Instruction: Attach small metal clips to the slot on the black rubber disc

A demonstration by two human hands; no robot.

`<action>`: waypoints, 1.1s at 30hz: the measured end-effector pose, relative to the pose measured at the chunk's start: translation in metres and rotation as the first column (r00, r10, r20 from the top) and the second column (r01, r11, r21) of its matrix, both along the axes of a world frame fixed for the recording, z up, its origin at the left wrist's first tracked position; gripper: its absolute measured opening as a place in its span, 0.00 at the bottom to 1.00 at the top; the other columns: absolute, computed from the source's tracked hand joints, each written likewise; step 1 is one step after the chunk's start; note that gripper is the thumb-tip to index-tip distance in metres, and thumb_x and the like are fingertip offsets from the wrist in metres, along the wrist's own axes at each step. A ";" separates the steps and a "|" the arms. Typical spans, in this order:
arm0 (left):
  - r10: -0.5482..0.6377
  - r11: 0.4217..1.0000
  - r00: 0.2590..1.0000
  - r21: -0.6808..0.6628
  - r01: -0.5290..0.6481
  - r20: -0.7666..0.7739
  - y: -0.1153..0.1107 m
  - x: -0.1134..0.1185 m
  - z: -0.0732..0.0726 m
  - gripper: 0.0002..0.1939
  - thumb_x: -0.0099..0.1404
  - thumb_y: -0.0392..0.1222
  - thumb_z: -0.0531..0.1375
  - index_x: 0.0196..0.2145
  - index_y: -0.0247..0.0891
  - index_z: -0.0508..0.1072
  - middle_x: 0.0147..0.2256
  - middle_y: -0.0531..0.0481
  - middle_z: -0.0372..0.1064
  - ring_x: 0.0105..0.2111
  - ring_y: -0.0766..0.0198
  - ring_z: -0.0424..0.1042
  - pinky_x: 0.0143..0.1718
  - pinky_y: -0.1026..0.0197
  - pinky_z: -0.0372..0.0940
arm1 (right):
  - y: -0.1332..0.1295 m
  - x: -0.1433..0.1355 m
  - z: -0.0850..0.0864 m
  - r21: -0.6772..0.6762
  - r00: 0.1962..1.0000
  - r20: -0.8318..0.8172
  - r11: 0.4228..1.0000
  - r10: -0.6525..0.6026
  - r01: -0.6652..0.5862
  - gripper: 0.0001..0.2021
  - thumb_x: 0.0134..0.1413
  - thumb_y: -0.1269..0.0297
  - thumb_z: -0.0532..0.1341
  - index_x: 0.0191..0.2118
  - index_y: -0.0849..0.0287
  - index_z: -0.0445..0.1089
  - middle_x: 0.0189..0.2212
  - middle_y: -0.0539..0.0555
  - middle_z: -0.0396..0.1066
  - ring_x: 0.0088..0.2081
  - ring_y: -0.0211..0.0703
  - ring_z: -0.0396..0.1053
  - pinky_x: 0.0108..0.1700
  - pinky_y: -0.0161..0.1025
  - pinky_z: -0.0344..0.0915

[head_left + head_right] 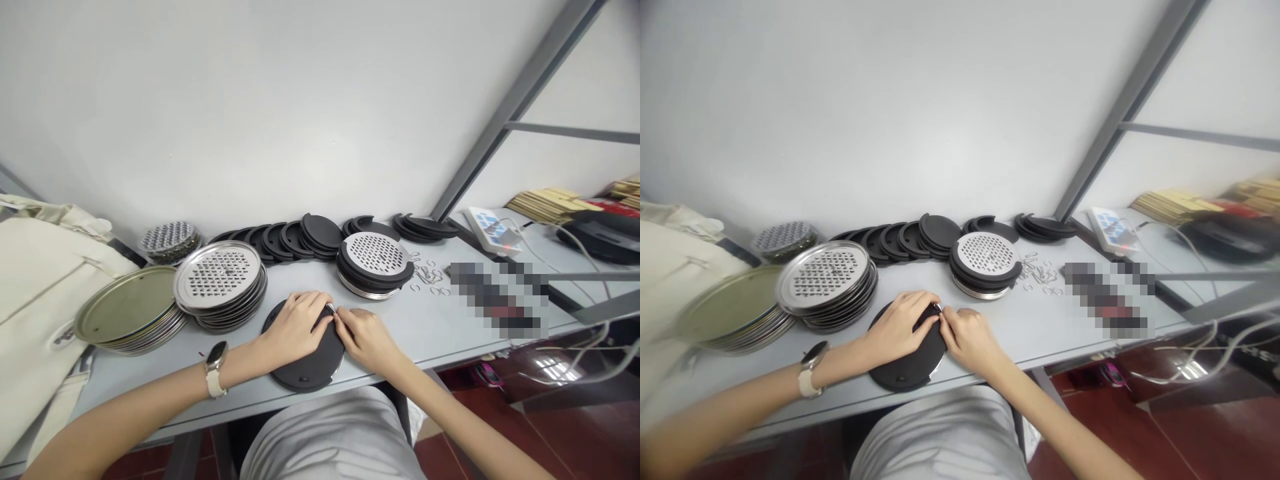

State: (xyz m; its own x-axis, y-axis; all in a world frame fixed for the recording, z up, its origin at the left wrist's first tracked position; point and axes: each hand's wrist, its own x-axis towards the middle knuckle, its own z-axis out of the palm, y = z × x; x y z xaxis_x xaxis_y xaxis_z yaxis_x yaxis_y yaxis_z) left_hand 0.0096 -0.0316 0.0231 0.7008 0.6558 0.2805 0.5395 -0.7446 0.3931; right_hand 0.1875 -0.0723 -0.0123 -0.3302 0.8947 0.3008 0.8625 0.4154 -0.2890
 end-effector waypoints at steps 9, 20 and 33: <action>-0.004 1.000 1.000 -0.003 0.004 -0.006 0.000 -0.001 0.000 0.09 0.66 0.35 0.53 0.45 0.39 0.64 0.41 0.48 0.68 0.43 0.56 0.68 0.48 0.52 0.60 | 0.000 0.001 0.004 -0.031 1.000 -0.021 0.999 0.015 -0.016 0.12 0.65 0.66 0.46 0.31 0.59 0.61 0.21 0.51 0.64 0.24 0.40 0.63 0.29 0.35 0.53; -0.012 1.000 1.000 -0.012 0.012 -0.001 -0.002 0.000 -0.002 0.08 0.67 0.35 0.52 0.44 0.39 0.63 0.40 0.48 0.67 0.42 0.56 0.67 0.47 0.52 0.60 | 0.002 0.000 0.002 -0.055 0.994 -0.112 0.998 0.003 -0.010 0.12 0.63 0.66 0.49 0.27 0.57 0.61 0.19 0.49 0.63 0.22 0.39 0.63 0.27 0.33 0.52; 0.130 0.990 0.991 0.056 -0.129 -0.019 0.024 -0.005 -0.011 0.07 0.69 0.36 0.49 0.43 0.38 0.63 0.40 0.47 0.65 0.44 0.56 0.64 0.47 0.50 0.59 | -0.006 0.012 -0.001 -0.029 0.991 -0.126 0.999 -0.045 0.041 0.10 0.61 0.67 0.51 0.27 0.57 0.59 0.19 0.48 0.62 0.22 0.39 0.61 0.27 0.34 0.52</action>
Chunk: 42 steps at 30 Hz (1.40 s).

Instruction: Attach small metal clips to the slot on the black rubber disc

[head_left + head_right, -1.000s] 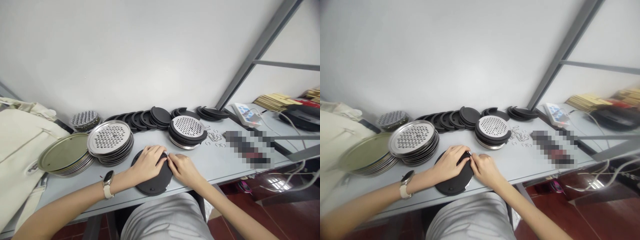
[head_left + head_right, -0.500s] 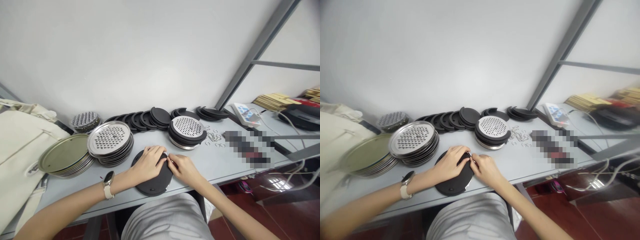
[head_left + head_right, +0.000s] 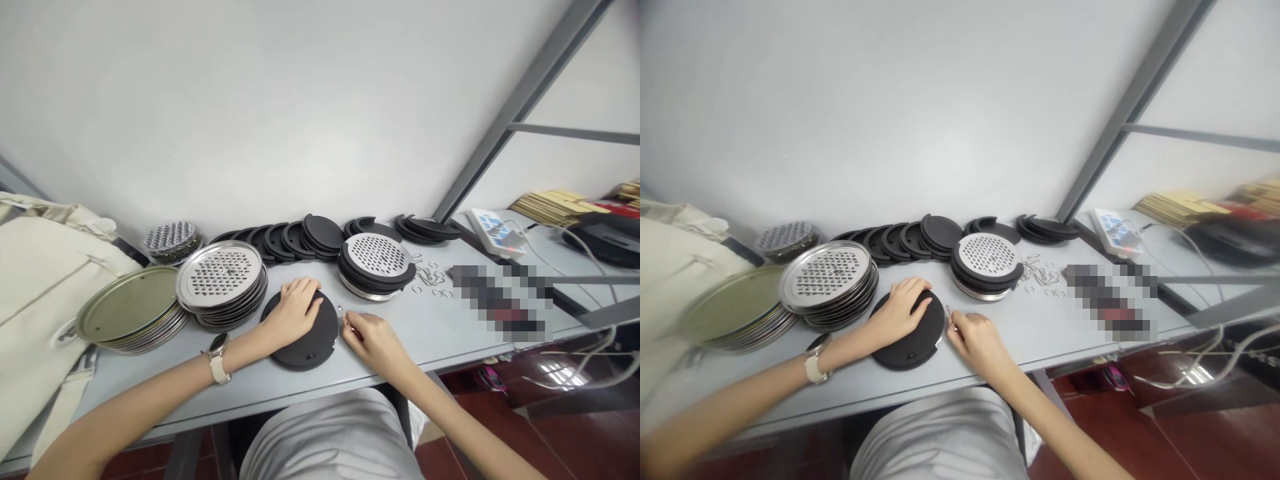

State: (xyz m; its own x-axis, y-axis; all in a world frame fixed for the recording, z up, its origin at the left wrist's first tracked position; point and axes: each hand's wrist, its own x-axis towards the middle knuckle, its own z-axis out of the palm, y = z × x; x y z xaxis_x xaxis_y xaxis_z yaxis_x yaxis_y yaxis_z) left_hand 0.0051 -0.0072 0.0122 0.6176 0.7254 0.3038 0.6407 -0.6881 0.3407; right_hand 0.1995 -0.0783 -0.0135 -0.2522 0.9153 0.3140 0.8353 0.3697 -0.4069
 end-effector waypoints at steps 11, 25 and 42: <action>-0.046 0.998 0.997 -0.034 0.048 0.061 -0.004 -0.003 0.000 0.09 0.69 0.40 0.51 0.47 0.38 0.59 0.46 0.45 0.62 0.49 0.55 0.63 0.52 0.48 0.58 | -0.001 -0.003 0.005 -0.068 0.999 -0.043 0.998 0.016 -0.019 0.12 0.64 0.66 0.48 0.28 0.56 0.57 0.20 0.48 0.61 0.22 0.39 0.61 0.27 0.34 0.52; -0.322 0.942 0.943 -0.069 0.328 0.082 -0.013 -0.001 0.008 0.13 0.66 0.40 0.56 0.48 0.38 0.62 0.44 0.46 0.64 0.45 0.56 0.65 0.50 0.54 0.62 | -0.001 -0.006 0.008 -0.065 0.996 0.022 0.994 0.087 -0.086 0.14 0.67 0.65 0.43 0.30 0.57 0.58 0.21 0.49 0.61 0.24 0.40 0.61 0.29 0.36 0.52; -0.399 0.915 0.917 0.077 0.397 0.008 -0.013 -0.001 0.008 0.13 0.69 0.36 0.51 0.50 0.35 0.65 0.43 0.44 0.67 0.46 0.58 0.66 0.49 0.54 0.61 | -0.002 -0.004 0.003 -0.046 0.993 -0.021 0.993 0.112 -0.113 0.12 0.66 0.65 0.45 0.33 0.58 0.61 0.23 0.51 0.64 0.25 0.40 0.63 0.30 0.35 0.55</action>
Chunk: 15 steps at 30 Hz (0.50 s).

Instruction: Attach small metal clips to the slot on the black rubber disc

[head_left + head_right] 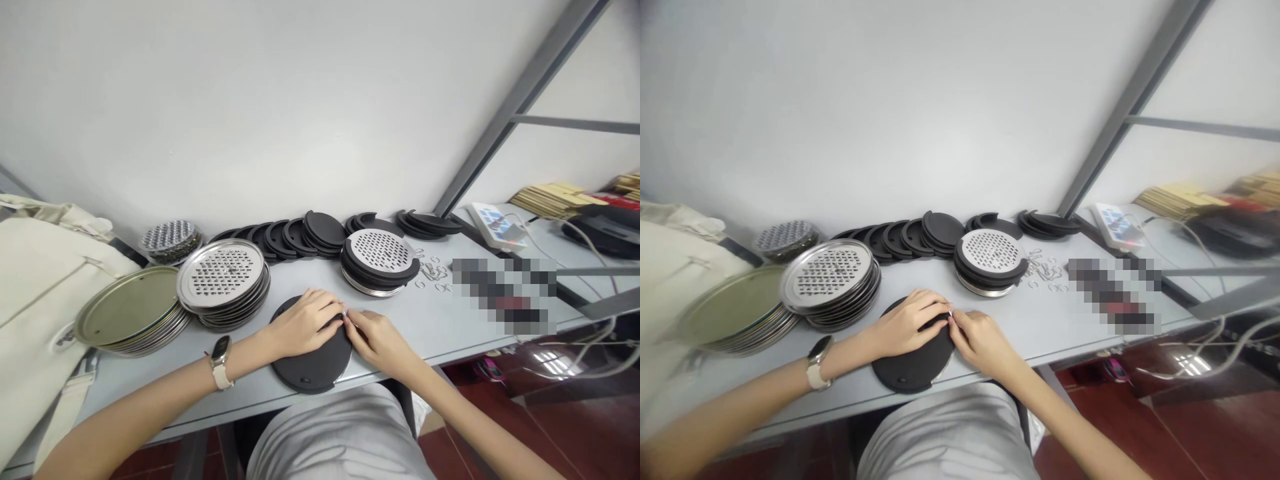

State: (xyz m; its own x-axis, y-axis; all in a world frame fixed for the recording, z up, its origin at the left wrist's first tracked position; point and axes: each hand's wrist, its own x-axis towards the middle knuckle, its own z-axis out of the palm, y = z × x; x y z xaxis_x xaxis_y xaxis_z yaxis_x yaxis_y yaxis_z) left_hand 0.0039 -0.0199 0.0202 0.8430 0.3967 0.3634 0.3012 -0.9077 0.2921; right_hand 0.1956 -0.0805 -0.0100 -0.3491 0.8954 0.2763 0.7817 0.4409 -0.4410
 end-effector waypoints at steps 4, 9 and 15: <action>-0.012 1.000 1.000 0.004 0.012 0.010 0.001 0.000 -0.003 0.13 0.70 0.37 0.51 0.50 0.35 0.65 0.42 0.44 0.67 0.45 0.58 0.66 0.48 0.54 0.61 | 0.000 -0.001 -0.003 0.025 0.999 0.033 1.000 -0.014 0.014 0.13 0.66 0.66 0.45 0.32 0.59 0.62 0.23 0.52 0.64 0.25 0.40 0.63 0.30 0.36 0.54; -0.014 1.000 1.000 0.013 0.015 -0.023 0.002 0.000 -0.002 0.13 0.70 0.38 0.51 0.51 0.35 0.65 0.42 0.44 0.68 0.45 0.58 0.66 0.49 0.54 0.59 | 0.000 -0.002 -0.005 0.052 0.995 0.090 0.998 -0.032 0.027 0.13 0.66 0.66 0.45 0.32 0.59 0.62 0.22 0.52 0.65 0.25 0.41 0.63 0.30 0.37 0.54; 0.016 0.999 1.000 -0.037 -0.017 -0.020 0.000 -0.001 0.002 0.13 0.70 0.39 0.52 0.51 0.36 0.64 0.44 0.45 0.69 0.45 0.58 0.67 0.50 0.53 0.56 | 0.001 -0.002 -0.003 0.060 0.996 0.080 0.998 -0.030 0.025 0.13 0.66 0.66 0.45 0.30 0.58 0.60 0.21 0.50 0.62 0.23 0.40 0.61 0.29 0.37 0.52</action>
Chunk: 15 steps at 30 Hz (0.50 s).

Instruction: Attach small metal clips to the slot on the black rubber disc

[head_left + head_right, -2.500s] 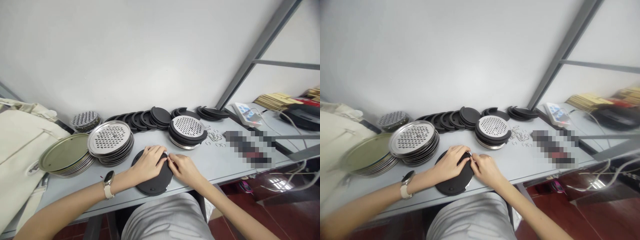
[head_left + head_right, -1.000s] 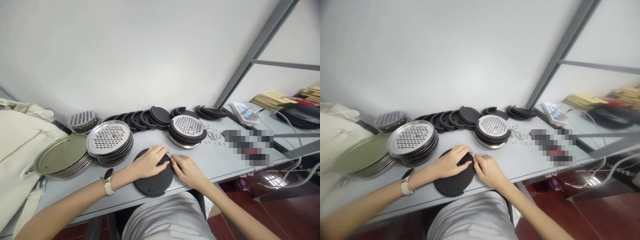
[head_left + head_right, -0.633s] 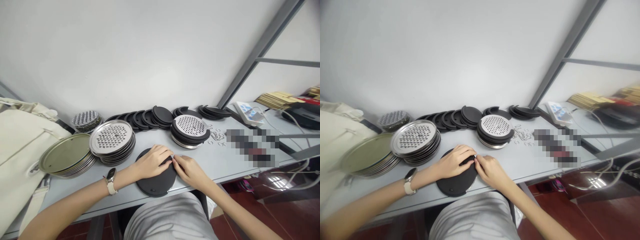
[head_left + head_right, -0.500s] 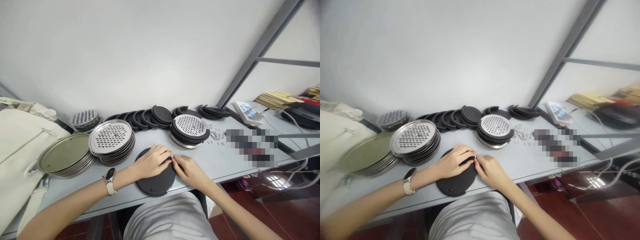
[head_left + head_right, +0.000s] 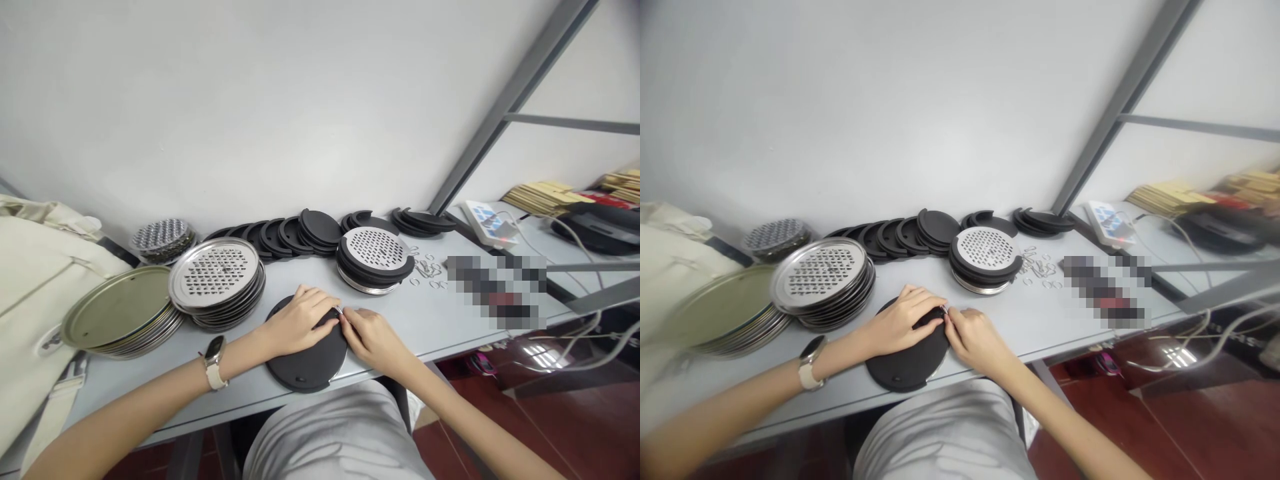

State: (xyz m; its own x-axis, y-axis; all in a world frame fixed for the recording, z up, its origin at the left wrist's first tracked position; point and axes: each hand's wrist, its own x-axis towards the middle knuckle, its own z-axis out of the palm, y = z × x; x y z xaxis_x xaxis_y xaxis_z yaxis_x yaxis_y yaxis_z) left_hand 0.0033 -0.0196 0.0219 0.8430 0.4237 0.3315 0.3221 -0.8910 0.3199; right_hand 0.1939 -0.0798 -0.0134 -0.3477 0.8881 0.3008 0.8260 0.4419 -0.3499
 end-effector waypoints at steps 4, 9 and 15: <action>0.019 1.000 1.000 -0.014 -0.019 0.006 -0.001 0.000 0.002 0.15 0.70 0.40 0.52 0.53 0.36 0.62 0.45 0.44 0.69 0.46 0.57 0.66 0.50 0.52 0.56 | 0.001 0.001 0.003 -0.049 1.000 -0.021 0.999 0.003 -0.004 0.14 0.66 0.66 0.44 0.29 0.57 0.59 0.21 0.50 0.62 0.23 0.39 0.61 0.29 0.36 0.53; 0.030 0.999 1.000 0.021 -0.030 0.001 -0.001 0.000 0.004 0.12 0.69 0.40 0.53 0.49 0.38 0.67 0.45 0.45 0.69 0.48 0.57 0.64 0.49 0.53 0.56 | 0.001 0.002 0.004 -0.095 0.999 -0.045 0.995 0.000 -0.004 0.15 0.67 0.65 0.44 0.29 0.57 0.60 0.21 0.50 0.63 0.24 0.40 0.62 0.30 0.36 0.55; -0.009 1.000 1.000 0.016 0.009 -0.020 -0.001 0.000 0.004 0.13 0.70 0.38 0.52 0.51 0.39 0.67 0.47 0.46 0.70 0.48 0.58 0.64 0.49 0.53 0.54 | 0.001 0.002 0.006 -0.162 0.993 -0.116 0.986 0.010 -0.029 0.16 0.67 0.64 0.43 0.31 0.59 0.63 0.24 0.52 0.67 0.26 0.40 0.65 0.32 0.36 0.58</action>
